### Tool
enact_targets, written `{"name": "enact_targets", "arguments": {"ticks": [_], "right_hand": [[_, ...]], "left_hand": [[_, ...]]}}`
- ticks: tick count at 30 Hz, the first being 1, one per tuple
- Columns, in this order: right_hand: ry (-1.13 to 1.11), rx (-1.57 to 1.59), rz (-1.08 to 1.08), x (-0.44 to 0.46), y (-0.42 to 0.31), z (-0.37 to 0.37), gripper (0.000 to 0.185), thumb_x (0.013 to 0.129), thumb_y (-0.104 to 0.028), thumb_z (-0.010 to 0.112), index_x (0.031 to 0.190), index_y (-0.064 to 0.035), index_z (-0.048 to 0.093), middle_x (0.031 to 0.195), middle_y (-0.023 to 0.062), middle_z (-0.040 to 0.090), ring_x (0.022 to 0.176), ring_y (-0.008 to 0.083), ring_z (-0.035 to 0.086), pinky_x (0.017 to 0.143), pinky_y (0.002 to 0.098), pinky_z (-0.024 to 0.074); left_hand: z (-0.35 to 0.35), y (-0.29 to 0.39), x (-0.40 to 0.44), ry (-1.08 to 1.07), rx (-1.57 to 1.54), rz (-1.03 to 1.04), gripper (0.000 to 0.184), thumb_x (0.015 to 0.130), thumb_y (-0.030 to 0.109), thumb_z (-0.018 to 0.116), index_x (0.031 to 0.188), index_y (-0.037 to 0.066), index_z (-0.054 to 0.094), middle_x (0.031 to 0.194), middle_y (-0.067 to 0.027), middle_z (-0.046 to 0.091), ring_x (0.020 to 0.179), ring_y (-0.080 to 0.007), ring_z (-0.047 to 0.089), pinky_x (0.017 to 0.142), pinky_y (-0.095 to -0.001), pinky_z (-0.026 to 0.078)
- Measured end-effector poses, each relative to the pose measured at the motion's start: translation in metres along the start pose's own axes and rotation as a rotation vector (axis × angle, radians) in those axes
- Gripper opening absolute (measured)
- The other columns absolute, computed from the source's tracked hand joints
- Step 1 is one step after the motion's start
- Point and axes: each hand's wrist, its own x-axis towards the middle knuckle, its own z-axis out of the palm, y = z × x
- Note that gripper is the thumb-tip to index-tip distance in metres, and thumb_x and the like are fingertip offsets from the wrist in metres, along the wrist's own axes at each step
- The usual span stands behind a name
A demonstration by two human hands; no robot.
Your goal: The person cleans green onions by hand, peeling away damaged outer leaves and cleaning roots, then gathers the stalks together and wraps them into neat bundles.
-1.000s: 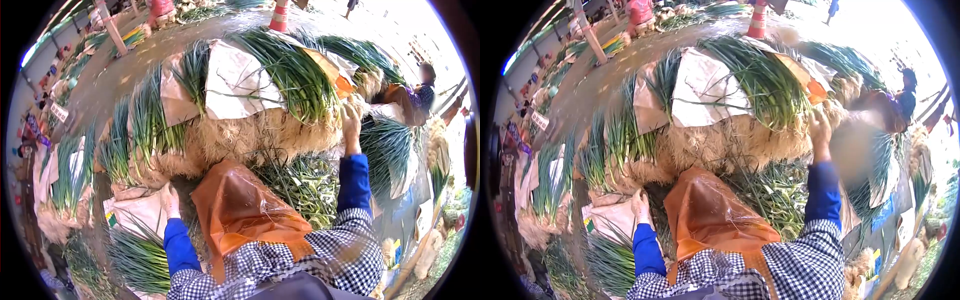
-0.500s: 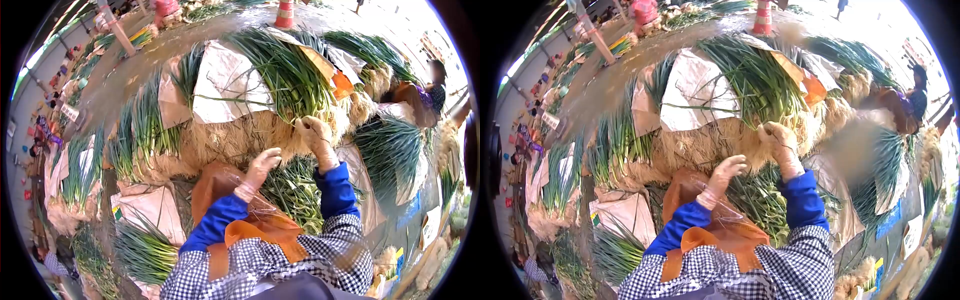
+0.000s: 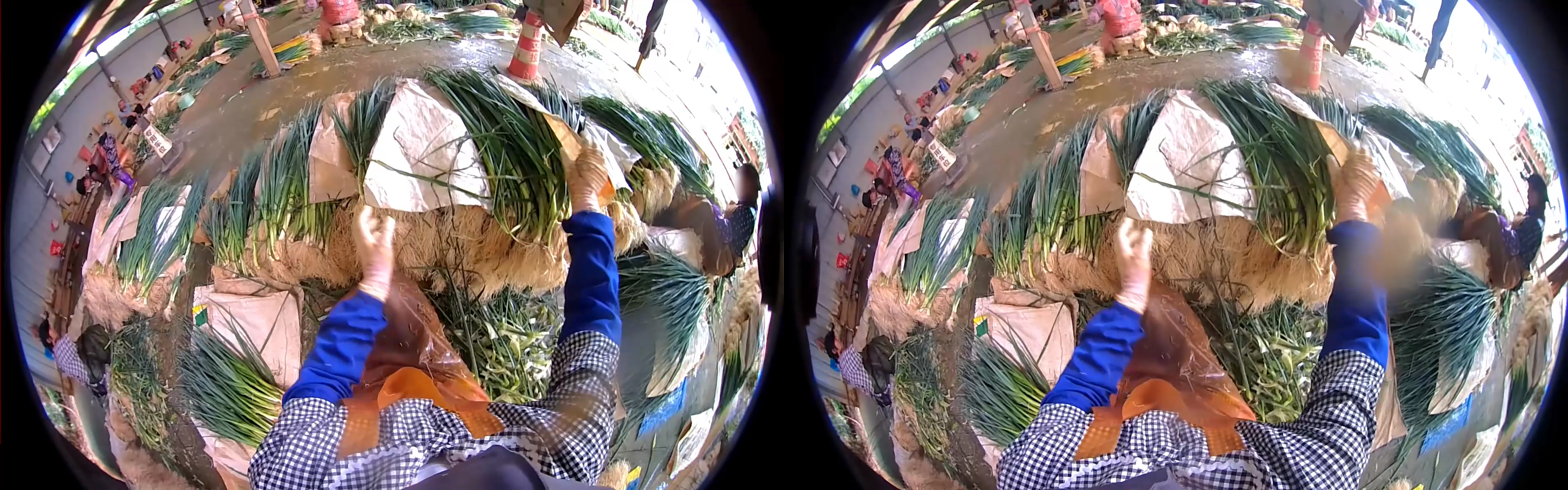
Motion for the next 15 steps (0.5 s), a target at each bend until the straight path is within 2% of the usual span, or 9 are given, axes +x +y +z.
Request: {"name": "enact_targets", "arguments": {"ticks": [2,4,5,6,8,9,12,14,15], "right_hand": [[-0.218,0.034,0.148,0.015,0.025,0.027,0.079,0.070,-0.047,0.069,0.127,-0.0001,0.044,0.114,0.0227,0.057,0.108,0.0365,0.054,0.093,0.0372,0.0428],[-0.562,0.188,0.365,0.024,0.038,0.030,0.080,0.071,-0.051,0.067,0.127,0.0003,0.044,0.118,0.0230,0.056,0.108,0.0359,0.054,0.091,0.0375,0.0429],[-0.668,0.270,0.286,0.015,0.074,0.083,0.076,0.072,-0.050,0.066,0.126,-0.0005,0.045,0.117,0.0226,0.056,0.107,0.0352,0.055,0.090,0.0372,0.0433],[-0.772,0.352,0.201,0.002,0.101,0.143,0.073,0.073,-0.049,0.065,0.125,-0.0014,0.046,0.116,0.0222,0.057,0.107,0.0345,0.055,0.089,0.0369,0.0437],[-0.662,0.297,0.390,-0.017,0.091,0.166,0.067,0.076,-0.048,0.063,0.123,-0.0035,0.048,0.114,0.0206,0.058,0.105,0.0327,0.056,0.089,0.0352,0.0437],[-0.409,-0.062,0.001,-0.049,0.122,0.232,0.059,0.080,-0.047,0.059,0.120,-0.0029,0.051,0.117,0.0181,0.058,0.103,0.0312,0.057,0.090,0.0340,0.0432],[-0.585,1.317,0.805,-0.031,0.099,0.199,0.044,0.092,-0.023,0.050,0.128,0.0004,0.045,0.127,0.0120,0.051,0.104,0.0229,0.056,0.091,0.0311,0.0428],[-0.502,0.774,0.225,-0.008,0.052,0.111,0.037,0.093,-0.014,0.049,0.127,0.0008,0.048,0.114,0.0095,0.057,0.096,0.0198,0.055,0.085,0.0257,0.0441],[-0.382,0.914,0.240,-0.001,0.026,0.084,0.035,0.093,-0.011,0.047,0.126,0.0009,0.048,0.113,0.0109,0.057,0.096,0.0194,0.055,0.085,0.0253,0.0440]], "left_hand": [[-0.012,-0.022,0.050,0.112,0.146,0.172,0.088,0.079,0.049,0.063,0.140,0.003,0.020,0.143,-0.0241,0.022,0.132,-0.0335,0.026,0.107,-0.0447,0.027],[-0.004,-0.035,0.085,0.006,0.048,0.170,0.094,0.077,0.052,0.063,0.142,0.003,0.016,0.147,-0.0222,0.013,0.135,-0.0313,0.019,0.110,-0.0433,0.023],[0.004,-0.055,0.104,-0.026,0.002,0.175,0.096,0.076,0.054,0.064,0.142,0.001,0.017,0.144,-0.0241,0.023,0.133,-0.0312,0.027,0.107,-0.0391,0.029],[-0.001,-0.028,0.102,-0.022,0.506,0.136,0.076,0.076,0.048,0.066,0.131,0.003,0.040,0.122,-0.0230,0.052,0.115,-0.0324,0.051,0.092,-0.0382,0.043],[0.004,-0.017,0.113,-0.122,0.613,0.081,0.048,0.075,0.042,0.068,0.107,0.007,0.059,0.093,-0.0167,0.066,0.089,-0.0318,0.063,0.073,-0.0396,0.049],[0.012,-0.020,0.118,-0.023,0.744,0.165,0.031,0.075,0.036,0.068,0.089,0.008,0.061,0.082,-0.0122,0.066,0.077,-0.0272,0.064,0.063,-0.0388,0.048],[0.032,-0.024,0.128,-0.152,0.081,0.185,0.028,0.082,0.035,0.063,0.077,0.008,0.057,0.067,-0.0066,0.059,0.060,-0.0194,0.058,0.057,-0.0306,0.047],[0.038,0.036,0.104,-0.343,-0.425,-0.149,0.029,0.085,0.037,0.060,0.073,0.011,0.055,0.062,-0.0015,0.055,0.055,-0.0125,0.054,0.055,-0.0264,0.047],[0.042,0.050,0.104,-0.419,-0.643,-0.125,0.029,0.085,0.039,0.060,0.075,0.012,0.055,0.064,0.0003,0.055,0.057,-0.0098,0.053,0.055,-0.0255,0.047]]}}
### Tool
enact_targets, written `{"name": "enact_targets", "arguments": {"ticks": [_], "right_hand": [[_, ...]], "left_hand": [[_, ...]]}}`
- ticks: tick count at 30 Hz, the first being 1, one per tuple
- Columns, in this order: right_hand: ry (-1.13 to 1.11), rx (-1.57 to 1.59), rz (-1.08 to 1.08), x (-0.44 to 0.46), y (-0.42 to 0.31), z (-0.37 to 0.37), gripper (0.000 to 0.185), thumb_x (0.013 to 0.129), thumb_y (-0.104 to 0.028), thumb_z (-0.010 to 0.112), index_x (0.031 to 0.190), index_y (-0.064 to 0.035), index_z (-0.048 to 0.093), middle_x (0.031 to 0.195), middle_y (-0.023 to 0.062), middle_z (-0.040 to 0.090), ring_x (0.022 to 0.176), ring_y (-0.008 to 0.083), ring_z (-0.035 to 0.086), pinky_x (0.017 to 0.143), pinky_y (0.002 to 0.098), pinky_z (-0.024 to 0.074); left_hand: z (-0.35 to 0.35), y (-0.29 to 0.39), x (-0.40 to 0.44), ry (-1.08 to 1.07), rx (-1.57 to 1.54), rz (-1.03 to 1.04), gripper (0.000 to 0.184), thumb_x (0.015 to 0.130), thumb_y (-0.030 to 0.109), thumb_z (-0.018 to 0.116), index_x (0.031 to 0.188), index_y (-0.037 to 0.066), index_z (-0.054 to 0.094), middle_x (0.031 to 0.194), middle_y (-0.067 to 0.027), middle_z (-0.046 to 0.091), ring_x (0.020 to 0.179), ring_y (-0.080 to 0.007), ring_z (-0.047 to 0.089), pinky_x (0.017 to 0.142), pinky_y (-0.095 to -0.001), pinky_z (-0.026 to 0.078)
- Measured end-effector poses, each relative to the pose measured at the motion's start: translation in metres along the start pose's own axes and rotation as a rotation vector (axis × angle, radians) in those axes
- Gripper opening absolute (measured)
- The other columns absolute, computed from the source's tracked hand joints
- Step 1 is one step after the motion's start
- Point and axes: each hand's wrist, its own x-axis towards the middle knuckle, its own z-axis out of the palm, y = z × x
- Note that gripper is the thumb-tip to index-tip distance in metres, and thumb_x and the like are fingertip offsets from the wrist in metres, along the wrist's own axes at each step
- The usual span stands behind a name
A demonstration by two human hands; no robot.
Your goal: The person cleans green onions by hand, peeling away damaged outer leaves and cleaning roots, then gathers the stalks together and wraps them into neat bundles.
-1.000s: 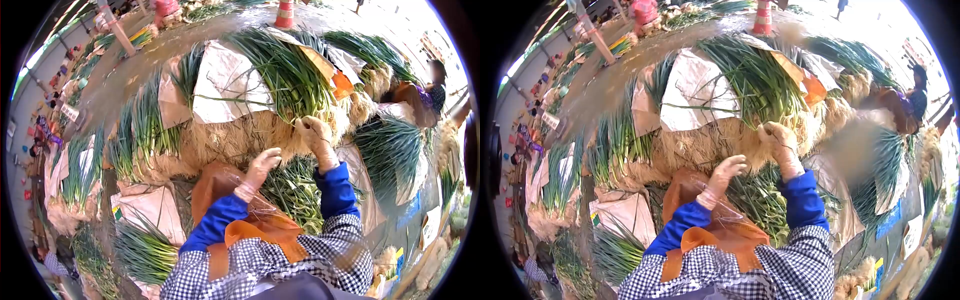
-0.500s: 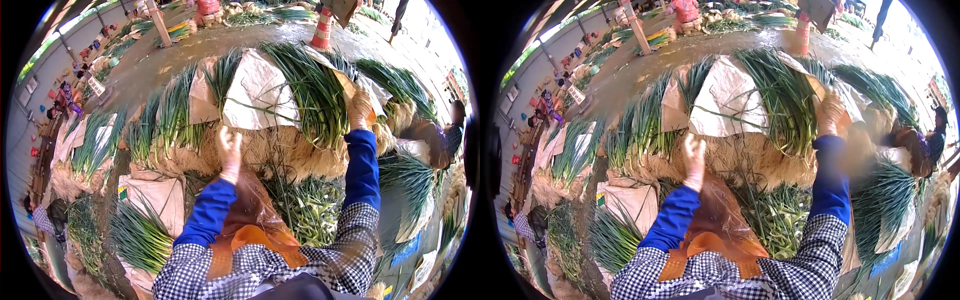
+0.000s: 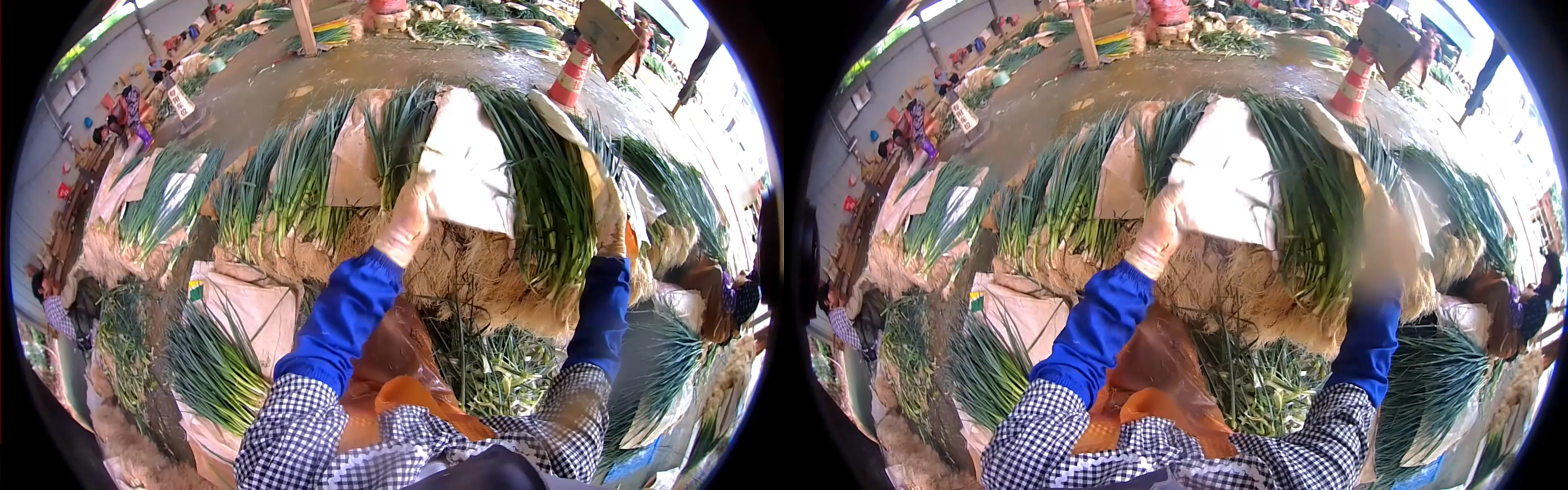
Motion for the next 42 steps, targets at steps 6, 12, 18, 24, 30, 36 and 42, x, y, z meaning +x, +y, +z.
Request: {"name": "enact_targets", "arguments": {"ticks": [6,12,18,24,30,36,42], "right_hand": [[0.174,0.761,-0.058,-0.020,-0.177,0.019,0.047,0.091,-0.025,0.042,0.130,0.0014,0.041,0.123,0.0165,0.048,0.109,0.0245,0.047,0.095,0.0328,0.0380],[0.074,1.383,0.128,-0.023,-0.297,0.054,0.067,0.089,-0.046,0.039,0.135,0.0017,0.032,0.137,0.0216,0.036,0.125,0.0310,0.038,0.106,0.0422,0.0309],[-0.131,1.911,0.302,0.024,-0.279,0.140,0.056,0.085,-0.042,0.056,0.123,-0.0031,0.046,0.112,0.0106,0.054,0.097,0.0183,0.054,0.085,0.0295,0.0468],[0.094,1.850,0.374,0.013,-0.378,0.264,0.032,0.091,-0.040,0.048,0.103,-0.0104,0.055,0.092,0.0022,0.057,0.082,0.0128,0.054,0.076,0.0257,0.0450],[-0.243,1.441,0.612,-0.059,-0.229,0.381,0.048,0.095,-0.037,0.040,0.118,0.0022,0.054,0.115,0.0111,0.056,0.104,0.0215,0.053,0.095,0.0323,0.0387],[-0.226,1.042,0.526,-0.011,-0.235,0.357,0.046,0.091,-0.035,0.052,0.115,0.0035,0.056,0.109,0.0094,0.059,0.098,0.0178,0.053,0.088,0.0289,0.0397],[-0.225,0.769,0.333,0.039,-0.299,0.318,0.048,0.091,-0.039,0.050,0.113,0.0027,0.058,0.108,0.0106,0.060,0.099,0.0168,0.053,0.090,0.0266,0.0384]], "left_hand": [[0.111,0.032,-0.002,-0.091,-0.620,0.170,0.020,0.087,0.024,0.059,0.099,0.009,0.055,0.088,0.0015,0.053,0.080,-0.0081,0.052,0.070,-0.0230,0.044],[0.108,0.118,0.002,-0.406,-1.136,0.243,0.007,0.088,0.013,0.057,0.093,0.009,0.058,0.087,0.0039,0.051,0.083,-0.0049,0.049,0.076,-0.0182,0.041],[0.040,0.205,0.063,-0.382,-0.575,0.715,0.021,0.089,0.021,0.049,0.070,0.016,0.042,0.065,0.0064,0.038,0.057,-0.0025,0.040,0.049,-0.0189,0.033],[-0.085,0.249,0.078,-0.284,-0.473,0.560,0.017,0.094,0.023,0.046,0.095,0.010,0.057,0.079,0.0020,0.055,0.067,-0.0100,0.055,0.059,-0.0232,0.048],[-0.344,0.137,0.070,0.097,-0.374,0.311,0.022,0.091,0.025,0.053,0.105,0.009,0.056,0.082,0.0028,0.056,0.063,-0.0104,0.053,0.054,-0.0238,0.048],[-0.339,0.120,0.042,0.552,-0.390,0.481,0.005,0.085,0.011,0.058,0.089,0.012,0.055,0.072,0.0036,0.047,0.061,-0.0060,0.048,0.050,-0.0202,0.041],[-0.313,0.147,0.098,0.457,-0.288,0.619,0.014,0.090,0.021,0.052,0.087,0.008,0.058,0.086,0.0020,0.059,0.077,-0.0151,0.055,0.064,-0.0284,0.045]]}}
